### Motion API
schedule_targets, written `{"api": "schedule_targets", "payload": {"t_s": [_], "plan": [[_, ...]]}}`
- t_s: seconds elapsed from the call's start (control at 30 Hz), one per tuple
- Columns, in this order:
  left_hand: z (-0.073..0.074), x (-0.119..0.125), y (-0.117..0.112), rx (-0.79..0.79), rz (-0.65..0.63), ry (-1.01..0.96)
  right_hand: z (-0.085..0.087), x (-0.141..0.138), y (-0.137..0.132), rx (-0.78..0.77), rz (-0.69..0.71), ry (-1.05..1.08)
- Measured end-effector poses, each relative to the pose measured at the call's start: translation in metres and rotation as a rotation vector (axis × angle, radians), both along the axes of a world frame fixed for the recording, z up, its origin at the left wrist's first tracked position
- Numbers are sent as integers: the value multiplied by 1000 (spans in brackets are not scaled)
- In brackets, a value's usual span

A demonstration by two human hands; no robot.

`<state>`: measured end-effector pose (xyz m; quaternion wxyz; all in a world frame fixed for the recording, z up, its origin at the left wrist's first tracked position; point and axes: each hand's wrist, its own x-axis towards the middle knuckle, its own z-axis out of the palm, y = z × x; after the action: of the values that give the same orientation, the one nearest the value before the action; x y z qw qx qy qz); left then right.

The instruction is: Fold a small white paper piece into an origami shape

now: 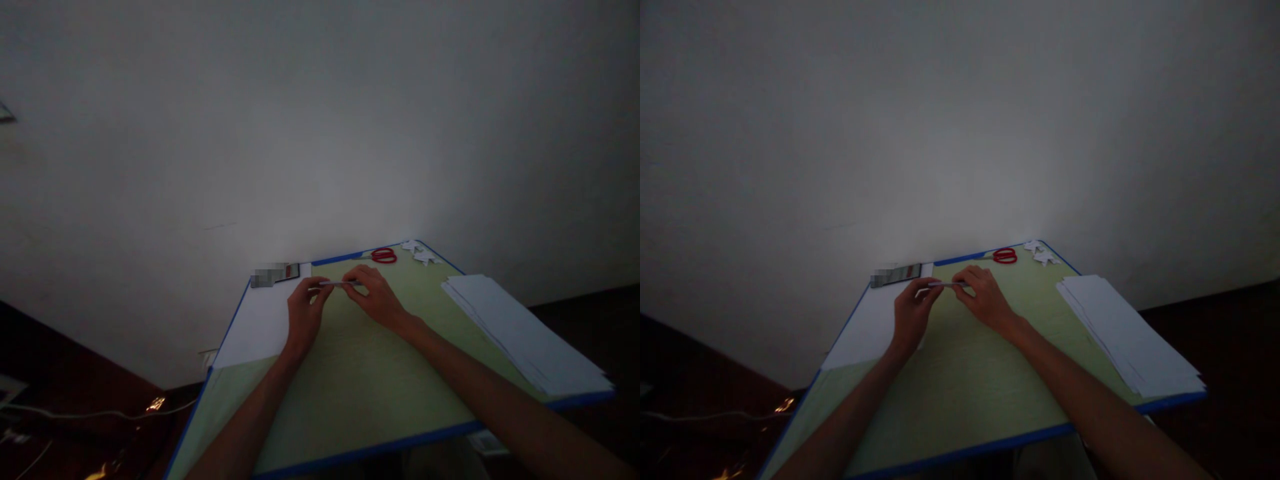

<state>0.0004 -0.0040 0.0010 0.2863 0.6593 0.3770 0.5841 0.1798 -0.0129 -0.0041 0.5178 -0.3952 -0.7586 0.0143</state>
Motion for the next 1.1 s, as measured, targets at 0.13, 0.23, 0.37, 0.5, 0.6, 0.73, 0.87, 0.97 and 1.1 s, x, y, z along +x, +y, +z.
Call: {"api": "schedule_targets", "payload": {"t_s": [0.13,0.23,0.37,0.5,0.6,0.73,0.87,0.97,1.1], "plan": [[1,-1,0,-28,-6,-37,-1,1,1,-39,15,13],[4,-1,-2,-32,0,-48,-1,1,1,-63,22,27],[8,0,-5,-56,9,-63,0,0,0,-81,20,29],[9,0,-5,-73,17,-97,0,-1,0,-78,23,34],[9,-1,-4,-67,6,-82,-1,-2,1,-84,35,43],[7,-2,-2,-100,-32,-100,0,-4,0,-113,44,77],[3,-3,2,-153,-58,-161,3,-5,-2,-181,98,168],[-2,-3,5,-166,-51,-186,4,-6,-3,-246,142,213],[-9,0,3,-144,-70,-168,4,-9,-4,-315,156,233]]}}
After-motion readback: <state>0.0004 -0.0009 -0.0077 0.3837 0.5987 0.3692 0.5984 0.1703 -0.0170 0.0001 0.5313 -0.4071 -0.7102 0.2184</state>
